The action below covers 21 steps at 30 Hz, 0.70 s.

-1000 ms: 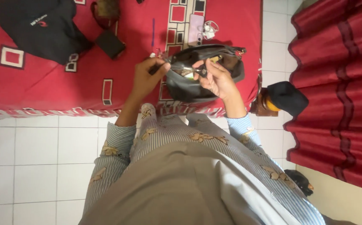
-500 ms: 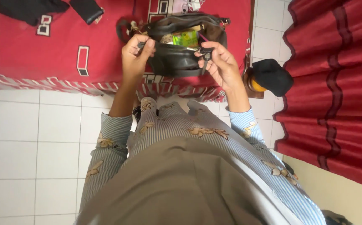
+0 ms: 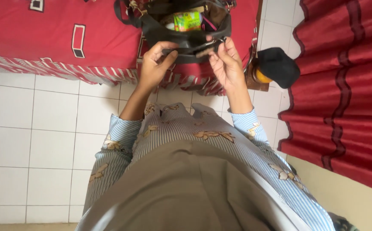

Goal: The person packs a handbag on a bed, placing a green tissue pack, a toothbrush, a wallet, a small white case, a woven fan-like object, and a book into the bag, arranging the contents and adjusting the bag's opening.

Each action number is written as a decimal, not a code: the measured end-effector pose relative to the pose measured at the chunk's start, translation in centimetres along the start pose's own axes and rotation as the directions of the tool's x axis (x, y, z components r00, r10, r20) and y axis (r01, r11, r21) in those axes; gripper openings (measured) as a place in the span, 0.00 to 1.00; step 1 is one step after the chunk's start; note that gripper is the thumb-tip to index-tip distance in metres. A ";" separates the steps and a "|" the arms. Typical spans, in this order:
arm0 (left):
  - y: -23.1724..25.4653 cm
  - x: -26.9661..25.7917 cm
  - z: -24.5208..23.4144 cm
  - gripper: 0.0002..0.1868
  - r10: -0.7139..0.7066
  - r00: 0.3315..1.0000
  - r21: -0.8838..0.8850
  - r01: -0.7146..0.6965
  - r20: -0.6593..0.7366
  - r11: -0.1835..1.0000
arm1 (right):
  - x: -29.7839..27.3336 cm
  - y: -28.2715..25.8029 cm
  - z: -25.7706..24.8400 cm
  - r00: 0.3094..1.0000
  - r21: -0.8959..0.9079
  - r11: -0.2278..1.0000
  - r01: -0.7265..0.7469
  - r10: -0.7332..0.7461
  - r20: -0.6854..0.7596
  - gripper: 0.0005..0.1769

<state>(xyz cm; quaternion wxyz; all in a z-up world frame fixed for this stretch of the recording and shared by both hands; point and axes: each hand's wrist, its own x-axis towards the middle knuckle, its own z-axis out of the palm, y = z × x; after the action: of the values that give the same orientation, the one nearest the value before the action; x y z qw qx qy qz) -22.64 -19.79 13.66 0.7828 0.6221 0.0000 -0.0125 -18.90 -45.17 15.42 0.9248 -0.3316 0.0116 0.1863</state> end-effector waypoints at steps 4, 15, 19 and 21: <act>1.0 -1.0 0.4 0.11 0.005 0.999 0.138 -0.010 0.034 0.990 | -0.4 0.4 1.1 0.996 0.002 0.998 0.070 -0.070 -0.064 0.06; 4.6 -5.6 -2.4 0.11 0.348 0.932 0.378 -0.358 0.097 0.854 | -4.7 5.5 4.9 0.975 -0.714 0.665 0.219 -0.182 0.130 0.12; 3.9 -6.2 -2.7 0.10 0.314 0.946 0.318 -0.322 0.078 0.892 | -7.3 5.8 6.2 0.979 -0.500 0.855 -0.137 0.195 0.065 0.11; 3.5 -6.7 -2.4 0.10 0.224 0.974 0.303 -0.226 0.042 0.926 | -8.6 6.1 6.9 0.969 -0.299 0.933 -0.200 0.233 0.079 0.10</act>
<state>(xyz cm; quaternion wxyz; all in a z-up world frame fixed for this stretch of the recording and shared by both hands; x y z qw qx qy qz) -29.22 -16.55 16.63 0.6733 0.7316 -0.0758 0.0757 -29.78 -39.48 18.37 0.8393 -0.4486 -0.0318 0.3055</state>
